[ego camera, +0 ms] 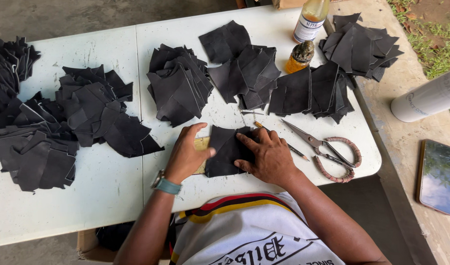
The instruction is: The person uses a pencil to mark lines on black material pieces and then cuts them with scissors. They repeatedly pick up pieces, align them, mark them, and trim the edges, placing the finished pieces into a pile on the table.
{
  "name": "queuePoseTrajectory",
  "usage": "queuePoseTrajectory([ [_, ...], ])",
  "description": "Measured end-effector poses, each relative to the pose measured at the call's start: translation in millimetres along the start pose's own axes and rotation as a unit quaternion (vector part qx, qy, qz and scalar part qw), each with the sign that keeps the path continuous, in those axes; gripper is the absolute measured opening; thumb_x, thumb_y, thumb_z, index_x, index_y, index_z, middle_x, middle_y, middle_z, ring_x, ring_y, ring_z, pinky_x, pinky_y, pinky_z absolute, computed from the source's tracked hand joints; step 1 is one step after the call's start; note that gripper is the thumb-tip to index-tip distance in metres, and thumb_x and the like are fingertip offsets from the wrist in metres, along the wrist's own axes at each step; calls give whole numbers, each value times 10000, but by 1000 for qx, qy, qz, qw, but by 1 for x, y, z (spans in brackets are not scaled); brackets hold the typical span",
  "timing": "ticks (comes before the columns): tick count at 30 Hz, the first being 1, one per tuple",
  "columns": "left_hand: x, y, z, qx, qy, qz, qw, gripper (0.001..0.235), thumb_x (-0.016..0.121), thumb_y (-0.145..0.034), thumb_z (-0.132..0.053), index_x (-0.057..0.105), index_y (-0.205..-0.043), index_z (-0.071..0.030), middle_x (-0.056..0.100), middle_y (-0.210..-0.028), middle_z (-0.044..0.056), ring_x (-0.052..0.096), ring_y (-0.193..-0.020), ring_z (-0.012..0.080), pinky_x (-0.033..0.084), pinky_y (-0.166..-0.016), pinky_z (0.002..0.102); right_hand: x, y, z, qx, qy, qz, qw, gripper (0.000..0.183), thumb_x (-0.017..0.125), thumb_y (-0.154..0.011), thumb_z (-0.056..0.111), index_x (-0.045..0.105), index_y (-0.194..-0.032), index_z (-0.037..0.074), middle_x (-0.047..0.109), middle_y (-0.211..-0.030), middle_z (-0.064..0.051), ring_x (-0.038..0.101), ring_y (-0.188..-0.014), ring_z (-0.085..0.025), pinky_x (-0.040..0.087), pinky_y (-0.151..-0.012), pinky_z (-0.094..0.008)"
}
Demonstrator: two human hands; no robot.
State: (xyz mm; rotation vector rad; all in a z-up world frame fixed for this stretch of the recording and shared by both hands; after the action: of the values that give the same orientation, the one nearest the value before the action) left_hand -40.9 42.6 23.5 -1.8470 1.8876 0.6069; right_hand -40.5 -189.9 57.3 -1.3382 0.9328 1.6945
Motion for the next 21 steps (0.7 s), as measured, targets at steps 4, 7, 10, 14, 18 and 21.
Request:
queuePoseTrajectory([
  [4,-20,31,-9,-22,-128,56,990,1091,943,-604,-283,353,-1512,-152,418,-1479,128,510,-1328,337,497,-1040,422,0,-2,0,22,1,45,999,797,603,-810,740,486,-1485,332,520,-1319,-93,515,-1165,-299,466,-980,-470],
  [7,-21,49,-7,-25,-135,54,989,1196,964,-589,-343,301,-1564,-142,365,-1493,155,503,-1315,357,493,-1042,421,1,-3,1,30,16,67,997,816,574,-814,766,459,-1502,343,508,-1329,-105,517,-1164,-299,469,-993,-466],
  [10,-22,57,-5,-10,-113,16,993,1172,953,-601,-351,288,-1528,-85,395,-1473,159,508,-1331,359,495,-1041,428,2,-3,1,25,22,61,998,829,559,-812,782,452,-1507,343,503,-1342,-112,519,-1168,-305,473,-989,-468],
  [14,-23,56,-10,-28,-123,34,991,1143,946,-609,-338,308,-1539,-155,340,-1525,159,463,-1348,367,509,-1019,441,3,-3,0,27,23,59,998,829,564,-806,783,455,-1500,344,498,-1348,-118,516,-1175,-307,469,-988,-470],
  [18,-14,53,-21,67,-202,106,971,798,843,-737,-240,494,-1455,-219,314,-1560,131,442,-1362,372,457,-1052,473,0,-3,0,24,7,52,998,829,582,-800,776,471,-1495,339,511,-1342,-111,521,-1180,-300,471,-987,-468],
  [21,11,50,-29,134,-227,186,946,547,655,-836,-100,606,-1373,-191,370,-1547,86,483,-1353,351,367,-1126,496,0,-1,-2,18,-14,35,999,796,595,-802,737,489,-1479,331,521,-1330,-112,518,-1193,-314,460,-979,-477],
])
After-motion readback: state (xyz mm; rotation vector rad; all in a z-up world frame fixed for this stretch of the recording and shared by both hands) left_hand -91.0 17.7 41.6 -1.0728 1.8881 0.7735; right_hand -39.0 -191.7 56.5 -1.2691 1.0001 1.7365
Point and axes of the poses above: each hand's wrist, its own y-axis away from the middle knuckle, its own x-axis out of the palm, z = x × y, the point moved 2 cm from there along -y, towards the middle knuckle
